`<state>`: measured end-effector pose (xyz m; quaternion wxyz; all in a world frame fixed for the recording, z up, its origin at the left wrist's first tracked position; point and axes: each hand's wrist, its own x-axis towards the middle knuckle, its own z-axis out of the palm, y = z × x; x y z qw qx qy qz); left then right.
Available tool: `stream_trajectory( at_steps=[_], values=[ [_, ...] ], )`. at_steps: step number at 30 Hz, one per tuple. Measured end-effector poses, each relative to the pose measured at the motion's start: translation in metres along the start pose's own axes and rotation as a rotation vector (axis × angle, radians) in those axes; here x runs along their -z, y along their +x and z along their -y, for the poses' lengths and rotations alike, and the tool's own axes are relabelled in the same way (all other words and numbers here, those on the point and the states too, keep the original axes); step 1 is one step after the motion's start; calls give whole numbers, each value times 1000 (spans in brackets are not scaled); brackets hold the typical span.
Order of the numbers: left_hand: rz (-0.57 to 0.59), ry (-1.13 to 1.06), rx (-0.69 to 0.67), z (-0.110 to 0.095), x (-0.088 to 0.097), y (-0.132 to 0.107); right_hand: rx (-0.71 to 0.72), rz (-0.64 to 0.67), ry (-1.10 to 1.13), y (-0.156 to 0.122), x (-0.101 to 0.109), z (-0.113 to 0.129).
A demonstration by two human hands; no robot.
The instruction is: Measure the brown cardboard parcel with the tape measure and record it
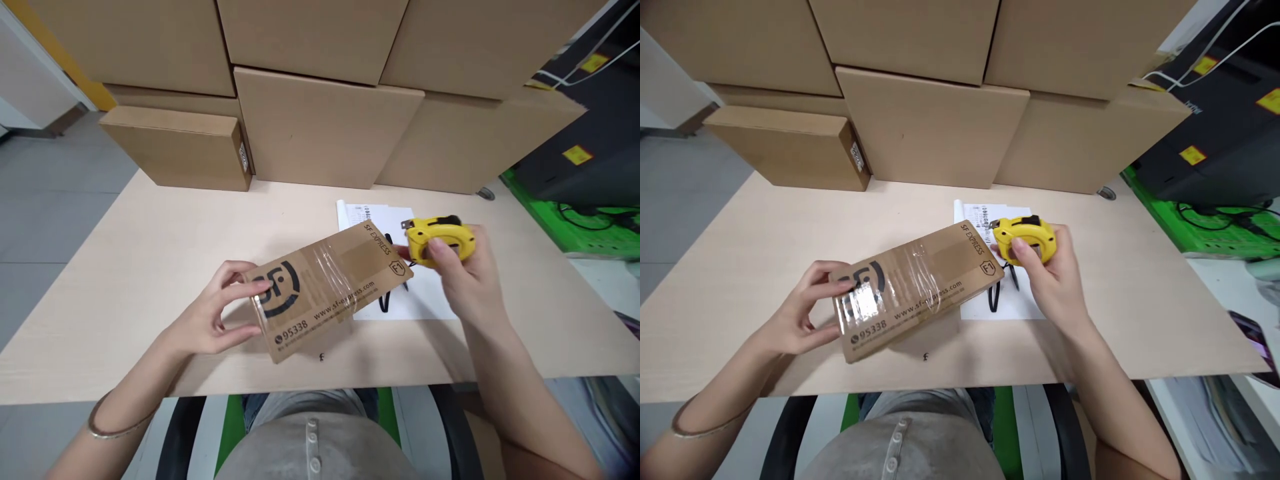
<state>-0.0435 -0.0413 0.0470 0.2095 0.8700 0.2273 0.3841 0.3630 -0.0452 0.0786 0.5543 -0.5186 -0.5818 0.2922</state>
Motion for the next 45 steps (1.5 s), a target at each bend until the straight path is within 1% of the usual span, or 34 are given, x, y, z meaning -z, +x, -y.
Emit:
stream_trajectory(
  at_steps=[2,3,5,7,8,11,13,14,16,17,19,21,23,24,25,26,28,31,34,37,41,43,45],
  values=[
    [-15,47,-10,-10,-6,-2,-121,-70,104,8,-13,-4],
    [-30,76,-28,-16,-12,-2,-153,-96,137,14,-22,-4],
    [-82,153,-104,-29,-24,1,-163,-107,198,30,-38,0],
    [-139,232,-182,-42,-38,6,-139,-69,230,46,-53,2],
    [-162,245,-193,-49,-45,9,-120,-44,234,53,-59,1],
    [-196,246,-166,-61,-62,12,-74,54,199,68,-71,-7],
    [-244,260,-188,-61,-69,10,-44,110,171,71,-73,-11],
    [-303,257,-208,-59,-70,8,-13,119,163,72,-72,-11],
    [-458,193,-222,-50,-69,9,81,88,138,71,-68,-5],
    [-537,128,-195,-43,-67,12,140,62,107,71,-65,1],
    [-626,-39,-71,-25,-63,24,255,42,0,69,-64,16],
    [-609,-219,85,-5,-63,46,360,105,-123,66,-68,33],
    [-540,-427,256,13,-67,71,452,219,-210,63,-78,44],
    [-516,-527,315,20,-72,84,487,272,-235,62,-85,48],
    [-505,-623,343,24,-77,94,518,315,-250,61,-91,50],
    [-504,-720,380,26,-82,103,543,344,-256,61,-96,50],
    [-467,-909,463,25,-90,113,569,364,-259,60,-103,48],
    [-451,-1073,544,20,-96,115,568,352,-264,60,-106,44],
    [-486,-1077,558,21,-96,111,537,365,-267,60,-104,44],
    [-502,-1030,539,28,-97,109,478,422,-275,61,-105,46],
    [-459,-974,488,39,-98,107,441,455,-275,63,-104,49],
    [-430,-926,426,43,-98,106,430,450,-265,64,-97,50],
    [-396,-882,372,45,-96,105,404,444,-253,62,-82,48]
  ],
)
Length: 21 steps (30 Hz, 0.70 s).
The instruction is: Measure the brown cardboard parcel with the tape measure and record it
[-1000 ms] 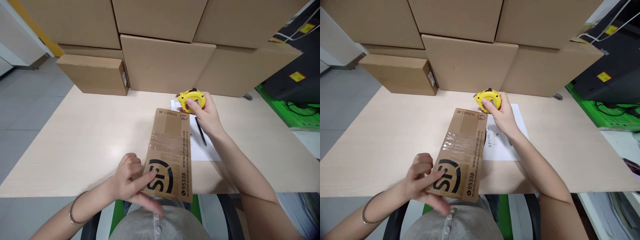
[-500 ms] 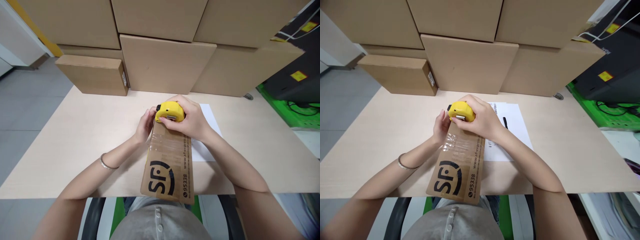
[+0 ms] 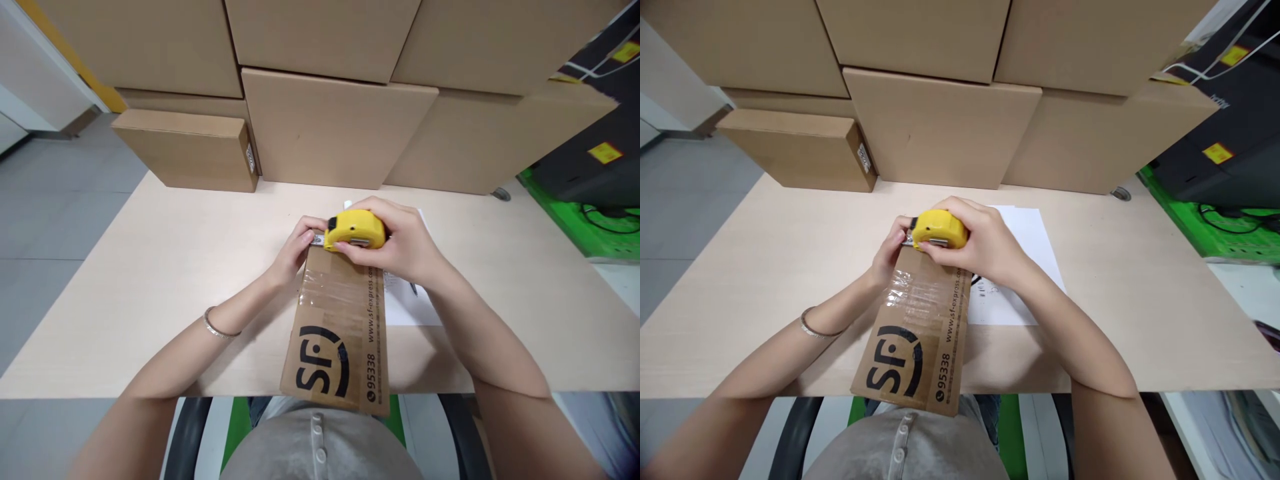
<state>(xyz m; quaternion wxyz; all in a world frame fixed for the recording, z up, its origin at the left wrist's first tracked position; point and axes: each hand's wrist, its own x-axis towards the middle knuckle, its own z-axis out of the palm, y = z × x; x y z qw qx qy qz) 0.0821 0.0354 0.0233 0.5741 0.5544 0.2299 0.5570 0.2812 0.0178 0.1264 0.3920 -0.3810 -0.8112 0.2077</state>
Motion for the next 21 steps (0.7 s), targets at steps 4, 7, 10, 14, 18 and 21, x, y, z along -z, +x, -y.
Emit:
stream_trajectory(
  at_steps=[4,7,10,14,18,21],
  values=[
    [95,-26,47,-3,3,1,-51,-55,20,-32,33,-14],
    [104,-27,87,-5,4,3,-92,-120,-7,-57,50,-27],
    [88,-2,111,-7,4,3,-104,-161,2,-70,51,-35],
    [79,-1,119,-9,3,4,-111,-167,16,-69,43,-36],
    [93,23,102,-9,5,5,-129,-156,22,-68,47,-31],
    [93,32,100,-9,5,5,-109,-122,-19,-65,54,-25]
  ],
)
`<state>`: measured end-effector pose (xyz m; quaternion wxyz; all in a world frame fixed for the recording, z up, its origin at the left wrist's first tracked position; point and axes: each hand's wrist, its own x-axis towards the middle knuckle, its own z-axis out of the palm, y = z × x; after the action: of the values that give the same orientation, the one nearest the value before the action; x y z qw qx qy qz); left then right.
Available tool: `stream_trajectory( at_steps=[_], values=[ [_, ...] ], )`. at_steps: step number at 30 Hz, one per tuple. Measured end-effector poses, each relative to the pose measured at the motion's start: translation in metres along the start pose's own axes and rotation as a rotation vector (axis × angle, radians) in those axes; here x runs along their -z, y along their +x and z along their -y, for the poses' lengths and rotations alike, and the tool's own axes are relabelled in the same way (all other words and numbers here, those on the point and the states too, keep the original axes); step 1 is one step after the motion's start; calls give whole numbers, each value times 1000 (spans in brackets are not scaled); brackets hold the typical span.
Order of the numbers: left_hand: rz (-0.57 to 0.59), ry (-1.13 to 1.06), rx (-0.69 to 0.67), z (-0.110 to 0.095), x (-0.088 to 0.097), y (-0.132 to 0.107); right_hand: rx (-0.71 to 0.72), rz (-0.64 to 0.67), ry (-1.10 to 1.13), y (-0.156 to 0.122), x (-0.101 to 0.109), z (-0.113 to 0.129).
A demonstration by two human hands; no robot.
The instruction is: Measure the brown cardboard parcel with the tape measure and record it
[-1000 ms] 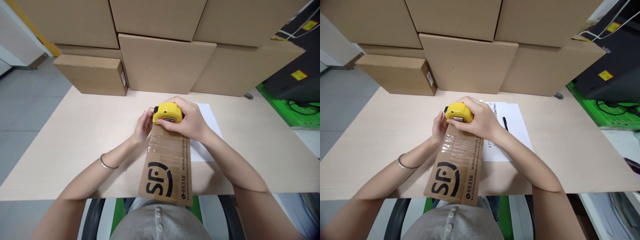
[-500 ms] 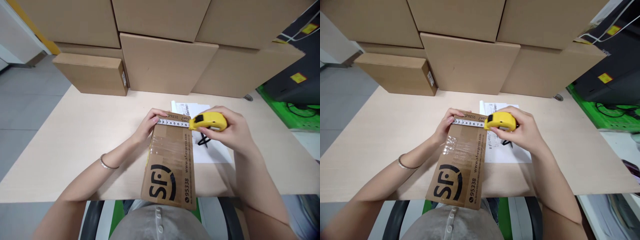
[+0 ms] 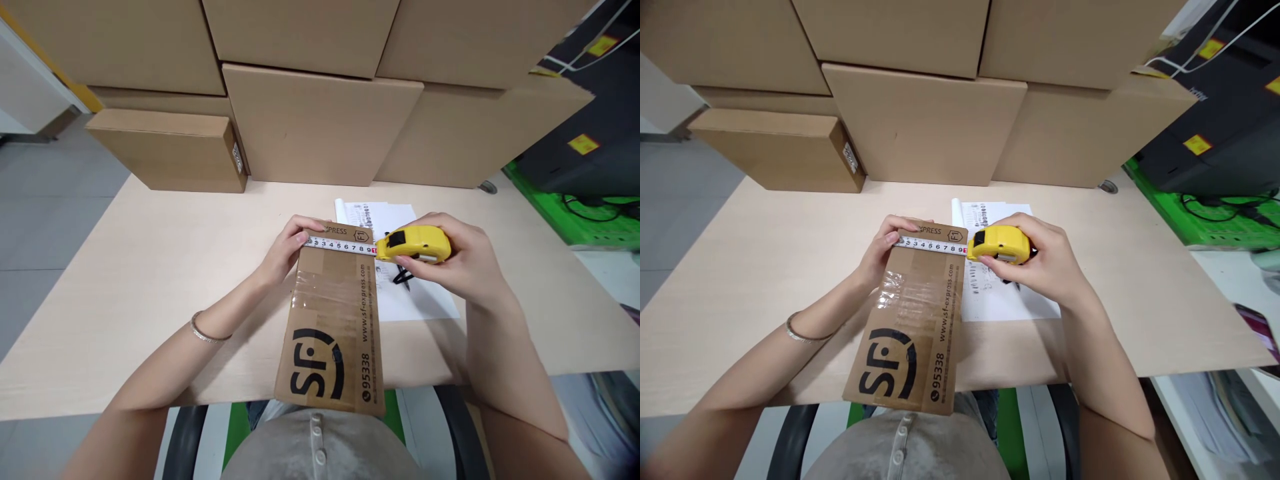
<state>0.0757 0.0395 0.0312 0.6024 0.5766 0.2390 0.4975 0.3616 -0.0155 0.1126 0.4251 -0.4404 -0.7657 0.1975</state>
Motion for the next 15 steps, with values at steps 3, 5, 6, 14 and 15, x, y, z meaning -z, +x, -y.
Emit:
stream_trajectory(
  at_steps=[3,5,6,14,15],
  values=[
    [-13,-10,2,0,-4,-2,87,18,-65,9,-5,12],
    [-33,-29,-17,1,-7,-3,142,49,-136,18,-17,22],
    [-34,-29,-34,2,-7,-4,160,72,-176,22,-24,27],
    [-59,483,-481,-7,22,-52,65,-41,-59,25,-44,17],
    [-48,551,-560,-11,21,-65,-4,-121,28,23,-44,7]
  ],
)
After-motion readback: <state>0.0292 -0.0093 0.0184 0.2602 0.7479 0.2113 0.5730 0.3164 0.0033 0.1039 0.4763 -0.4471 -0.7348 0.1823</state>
